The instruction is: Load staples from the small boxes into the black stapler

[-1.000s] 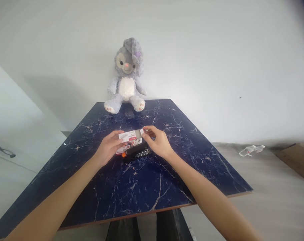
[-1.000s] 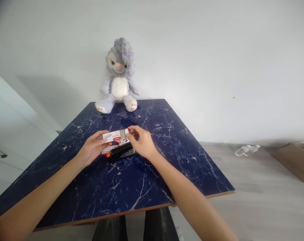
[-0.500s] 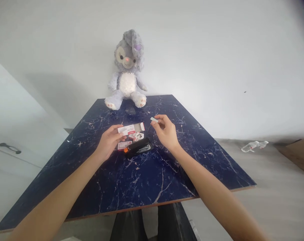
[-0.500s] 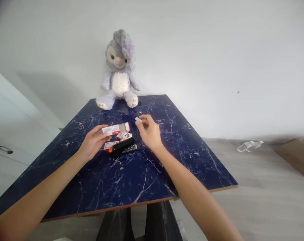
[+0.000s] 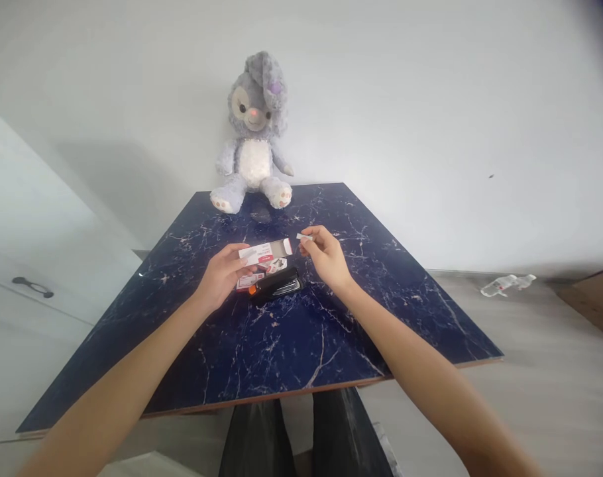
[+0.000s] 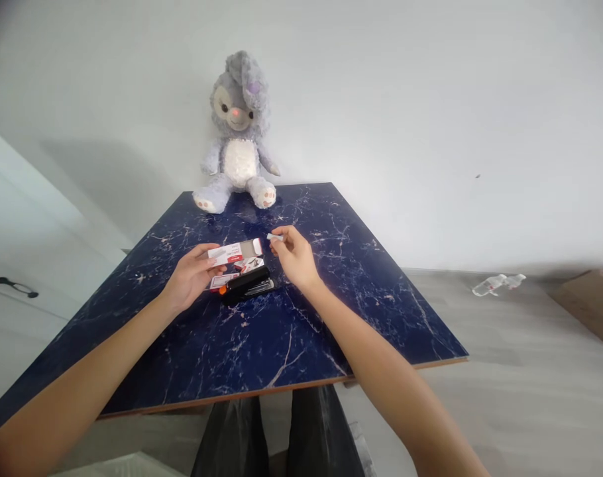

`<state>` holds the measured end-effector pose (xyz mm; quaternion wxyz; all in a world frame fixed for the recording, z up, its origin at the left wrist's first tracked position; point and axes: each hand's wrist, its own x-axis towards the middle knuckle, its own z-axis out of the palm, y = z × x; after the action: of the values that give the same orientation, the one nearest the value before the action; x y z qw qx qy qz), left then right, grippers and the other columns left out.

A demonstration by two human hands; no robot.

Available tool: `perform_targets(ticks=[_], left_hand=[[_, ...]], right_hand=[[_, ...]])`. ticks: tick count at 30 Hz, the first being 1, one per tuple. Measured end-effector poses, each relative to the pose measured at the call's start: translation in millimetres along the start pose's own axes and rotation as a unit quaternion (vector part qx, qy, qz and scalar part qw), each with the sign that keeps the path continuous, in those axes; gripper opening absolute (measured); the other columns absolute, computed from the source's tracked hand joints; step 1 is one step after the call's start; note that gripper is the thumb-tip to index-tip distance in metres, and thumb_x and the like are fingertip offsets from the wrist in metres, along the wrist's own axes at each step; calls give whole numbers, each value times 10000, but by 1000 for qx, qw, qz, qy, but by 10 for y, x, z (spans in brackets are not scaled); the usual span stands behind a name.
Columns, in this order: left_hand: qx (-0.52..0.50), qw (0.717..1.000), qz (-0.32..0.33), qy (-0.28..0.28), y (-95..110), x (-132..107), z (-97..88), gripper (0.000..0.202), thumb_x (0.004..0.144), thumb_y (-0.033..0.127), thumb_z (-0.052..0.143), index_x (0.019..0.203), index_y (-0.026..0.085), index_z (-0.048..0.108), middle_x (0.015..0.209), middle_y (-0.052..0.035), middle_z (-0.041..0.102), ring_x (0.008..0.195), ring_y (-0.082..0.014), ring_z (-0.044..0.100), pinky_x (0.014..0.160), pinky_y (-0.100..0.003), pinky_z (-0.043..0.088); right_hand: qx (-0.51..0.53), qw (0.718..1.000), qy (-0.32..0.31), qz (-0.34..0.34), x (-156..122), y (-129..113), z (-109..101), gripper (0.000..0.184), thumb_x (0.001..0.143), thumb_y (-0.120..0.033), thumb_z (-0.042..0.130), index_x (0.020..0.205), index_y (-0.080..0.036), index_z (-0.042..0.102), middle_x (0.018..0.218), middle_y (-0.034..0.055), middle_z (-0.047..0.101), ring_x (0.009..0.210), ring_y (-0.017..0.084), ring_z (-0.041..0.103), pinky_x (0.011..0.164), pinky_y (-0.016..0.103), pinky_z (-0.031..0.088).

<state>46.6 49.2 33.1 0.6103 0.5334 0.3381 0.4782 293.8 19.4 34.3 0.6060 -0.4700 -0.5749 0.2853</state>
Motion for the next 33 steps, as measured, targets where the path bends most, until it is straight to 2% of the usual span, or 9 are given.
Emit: perform_targets(ticks=[5,8,13,17,20,24,26,30,33], left_hand=[[-12,999,11,-38,39,-49,33,431,692,261,831,1089,200,675,1087,-78,719,885,-201,690,857,-361,557],[-21,998,18,-59,45,-55,7,492,673,262,845,1136,216,686,1126,-84,718,917,-229,700,896,-411,557],[-13,997,2,-73,25,-48,-62,551,654,269,865,1177,250,692,1170,-89,707,890,-240,722,862,-419,574],[7,997,-2,-72,10,-42,-62,563,651,294,870,1182,252,689,1206,-98,692,891,-238,724,835,-393,583],[62,997,-7,-54,1,-42,-25,591,665,354,858,1212,233,672,1175,-115,706,833,-248,724,771,-398,593],[185,980,63,-30,-5,-74,42,588,652,408,855,1182,207,700,1122,-120,728,969,-306,695,862,-420,560],[222,970,94,-18,-1,-102,67,579,663,413,843,1191,218,704,1100,-109,732,983,-306,683,872,-410,547],[267,956,121,1,8,-148,87,570,699,390,811,1240,259,688,1036,-87,736,862,-267,672,741,-349,546],[322,935,151,2,9,-167,87,550,737,372,777,1268,277,672,981,-79,736,848,-254,657,715,-322,529]], right_hand=[[1,1000,-28,-12,-49,-62,53,190,885,-360,526,954,-224,639,790,-3,662,721,162,625,730,308,524],[-5,1000,-26,-12,-72,-65,80,253,883,-399,545,1017,-219,662,900,22,706,777,174,650,751,318,533],[-17,999,-30,-13,-70,-27,74,300,860,-422,604,1059,-210,677,988,48,730,857,192,684,803,332,539],[-12,999,-33,-10,-71,-27,65,307,856,-429,621,1052,-205,693,965,52,737,815,189,686,782,336,550],[-3,999,-50,-2,-90,-47,88,306,858,-445,625,1028,-205,708,901,46,742,758,185,681,746,337,560],[18,997,-69,4,-109,-75,111,313,843,-470,647,1004,-211,718,913,47,749,774,190,692,750,342,573],[30,997,-72,11,-102,-83,106,322,828,-479,666,993,-208,718,910,50,752,773,193,696,754,349,582],[65,995,-69,39,-72,-93,100,297,806,-465,690,954,-208,710,884,49,753,747,197,705,755,365,601],[102,990,-62,72,-58,-99,115,265,790,-439,703,919,-207,699,871,46,753,730,196,711,767,376,612]])
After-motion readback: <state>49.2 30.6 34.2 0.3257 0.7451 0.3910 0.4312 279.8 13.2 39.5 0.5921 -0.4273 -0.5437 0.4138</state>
